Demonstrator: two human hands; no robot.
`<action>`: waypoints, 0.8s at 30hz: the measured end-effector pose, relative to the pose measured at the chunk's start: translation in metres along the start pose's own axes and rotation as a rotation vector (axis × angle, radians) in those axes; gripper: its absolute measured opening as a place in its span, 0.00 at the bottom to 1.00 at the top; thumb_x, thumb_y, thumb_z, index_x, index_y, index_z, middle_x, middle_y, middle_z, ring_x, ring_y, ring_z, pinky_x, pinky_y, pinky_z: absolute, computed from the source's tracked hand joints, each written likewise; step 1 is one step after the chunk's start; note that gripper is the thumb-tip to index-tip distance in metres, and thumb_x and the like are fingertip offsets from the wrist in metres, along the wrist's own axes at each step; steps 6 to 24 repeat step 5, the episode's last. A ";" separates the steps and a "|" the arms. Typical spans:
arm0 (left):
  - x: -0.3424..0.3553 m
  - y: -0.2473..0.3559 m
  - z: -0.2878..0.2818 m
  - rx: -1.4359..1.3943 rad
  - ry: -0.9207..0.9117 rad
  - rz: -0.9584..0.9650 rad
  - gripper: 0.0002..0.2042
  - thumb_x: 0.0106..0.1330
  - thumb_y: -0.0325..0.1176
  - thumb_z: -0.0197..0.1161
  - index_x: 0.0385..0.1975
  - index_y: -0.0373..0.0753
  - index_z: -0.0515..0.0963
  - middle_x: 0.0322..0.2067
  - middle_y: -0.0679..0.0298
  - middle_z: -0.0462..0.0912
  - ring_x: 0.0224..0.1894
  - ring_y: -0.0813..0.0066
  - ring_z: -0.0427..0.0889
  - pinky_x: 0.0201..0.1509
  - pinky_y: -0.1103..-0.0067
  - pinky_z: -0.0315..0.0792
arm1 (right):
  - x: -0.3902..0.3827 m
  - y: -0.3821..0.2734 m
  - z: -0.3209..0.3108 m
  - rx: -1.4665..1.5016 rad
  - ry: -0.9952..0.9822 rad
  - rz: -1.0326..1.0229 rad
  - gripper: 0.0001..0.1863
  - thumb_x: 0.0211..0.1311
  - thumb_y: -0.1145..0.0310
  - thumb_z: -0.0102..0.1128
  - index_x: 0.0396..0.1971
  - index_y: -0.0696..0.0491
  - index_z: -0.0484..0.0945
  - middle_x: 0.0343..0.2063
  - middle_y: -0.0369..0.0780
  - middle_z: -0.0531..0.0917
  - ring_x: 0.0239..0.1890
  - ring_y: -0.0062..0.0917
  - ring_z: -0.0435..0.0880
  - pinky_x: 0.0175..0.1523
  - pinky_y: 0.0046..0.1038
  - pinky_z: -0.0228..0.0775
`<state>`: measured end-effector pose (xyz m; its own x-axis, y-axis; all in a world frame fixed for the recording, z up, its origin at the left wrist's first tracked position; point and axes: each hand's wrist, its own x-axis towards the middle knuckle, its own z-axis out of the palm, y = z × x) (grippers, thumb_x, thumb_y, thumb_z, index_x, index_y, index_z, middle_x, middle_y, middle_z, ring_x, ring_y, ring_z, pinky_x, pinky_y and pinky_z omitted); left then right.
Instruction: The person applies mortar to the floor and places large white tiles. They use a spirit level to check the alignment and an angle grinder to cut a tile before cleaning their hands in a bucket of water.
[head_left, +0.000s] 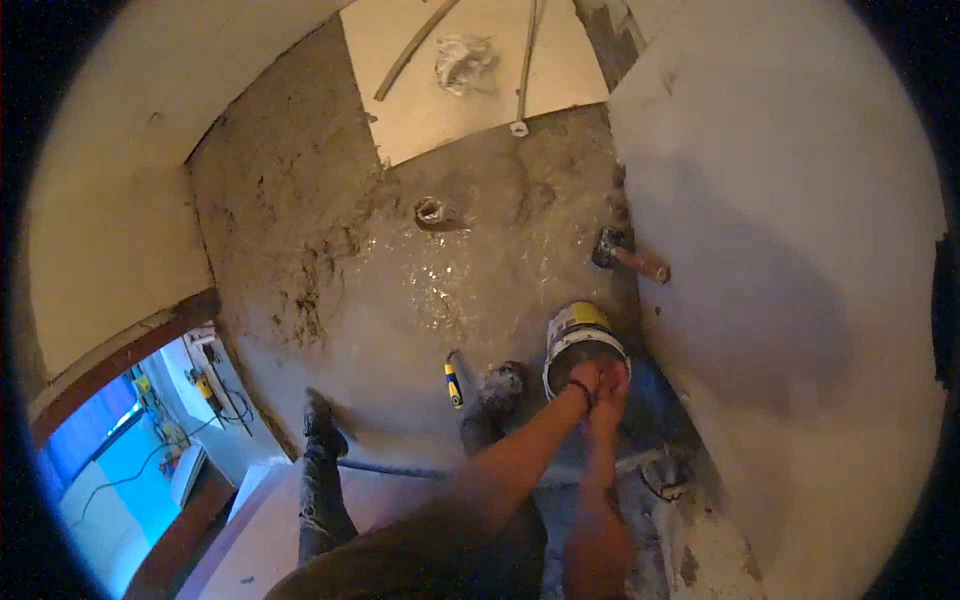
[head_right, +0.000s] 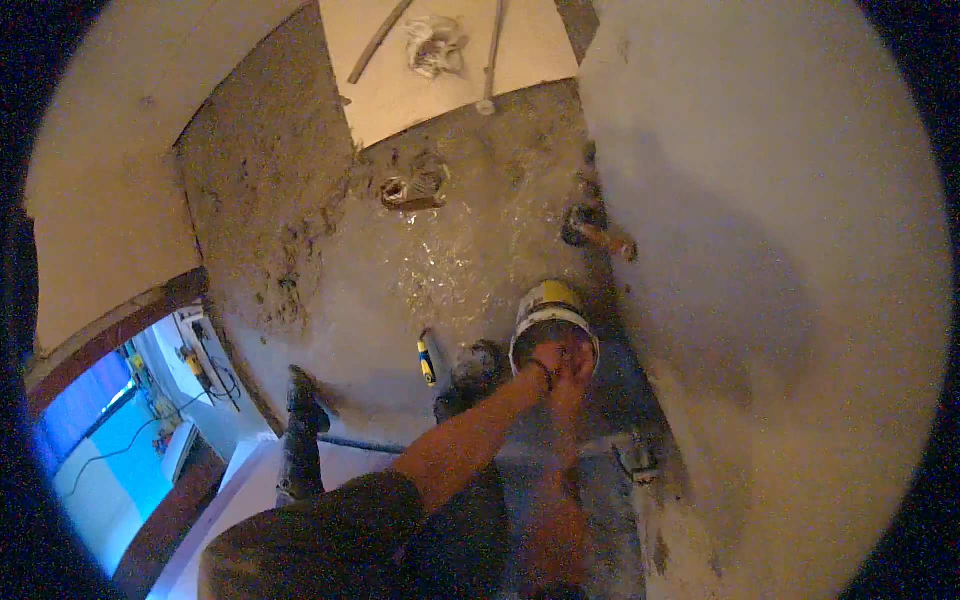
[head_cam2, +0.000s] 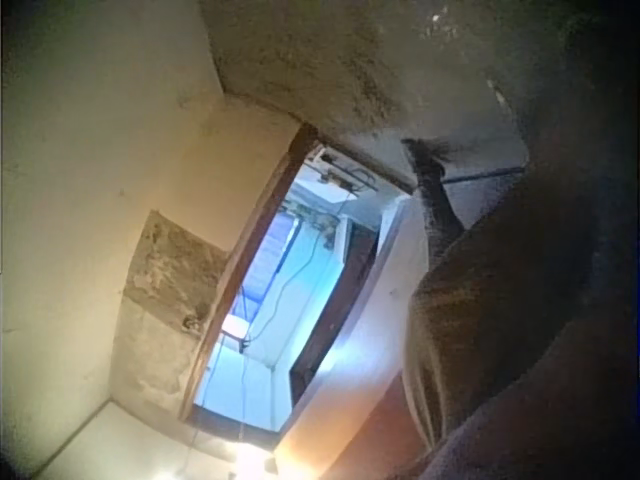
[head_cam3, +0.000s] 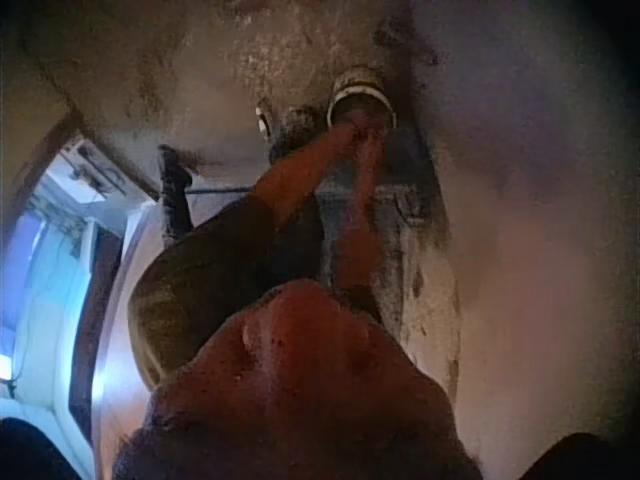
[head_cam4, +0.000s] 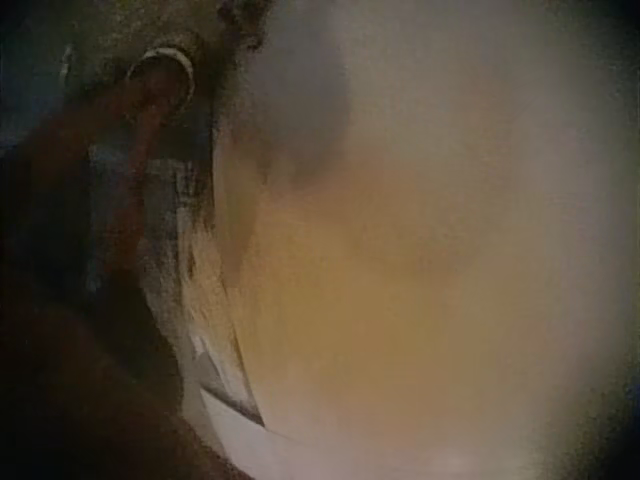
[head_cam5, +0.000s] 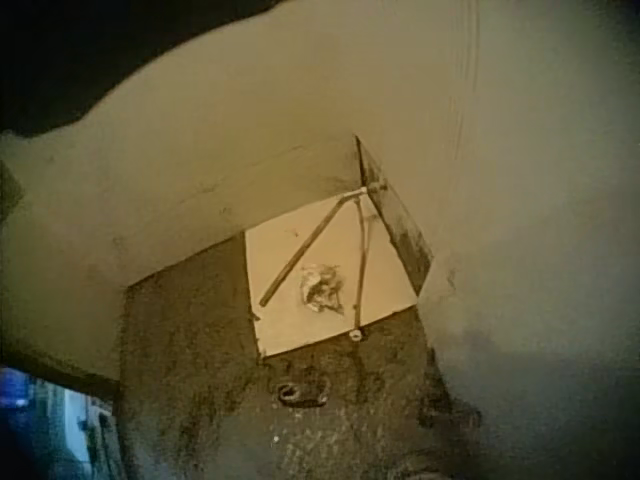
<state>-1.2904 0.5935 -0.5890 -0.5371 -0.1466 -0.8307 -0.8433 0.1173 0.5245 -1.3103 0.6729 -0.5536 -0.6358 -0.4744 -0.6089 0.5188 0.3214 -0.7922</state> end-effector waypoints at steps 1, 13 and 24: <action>-0.017 0.008 0.000 -0.060 -0.005 0.030 0.22 0.61 0.46 0.52 0.54 0.45 0.69 0.46 0.56 0.76 0.56 0.55 0.69 0.62 0.69 0.60 | -0.002 -0.011 0.002 0.000 0.079 -0.014 0.18 0.63 0.57 0.51 0.43 0.57 0.73 0.40 0.41 0.78 0.41 0.30 0.77 0.48 0.30 0.68; -0.117 0.070 -0.033 -0.304 -0.057 0.223 0.21 0.61 0.46 0.54 0.53 0.47 0.71 0.42 0.58 0.80 0.55 0.56 0.71 0.60 0.69 0.63 | -0.015 -0.013 -0.041 -0.110 0.439 0.039 0.19 0.63 0.53 0.53 0.30 0.57 0.72 0.32 0.36 0.77 0.34 0.26 0.75 0.40 0.26 0.68; -0.117 0.070 -0.033 -0.304 -0.057 0.223 0.21 0.61 0.46 0.54 0.53 0.47 0.71 0.42 0.58 0.80 0.55 0.56 0.71 0.60 0.69 0.63 | -0.015 -0.013 -0.041 -0.110 0.439 0.039 0.19 0.63 0.53 0.53 0.30 0.57 0.72 0.32 0.36 0.77 0.34 0.26 0.75 0.40 0.26 0.68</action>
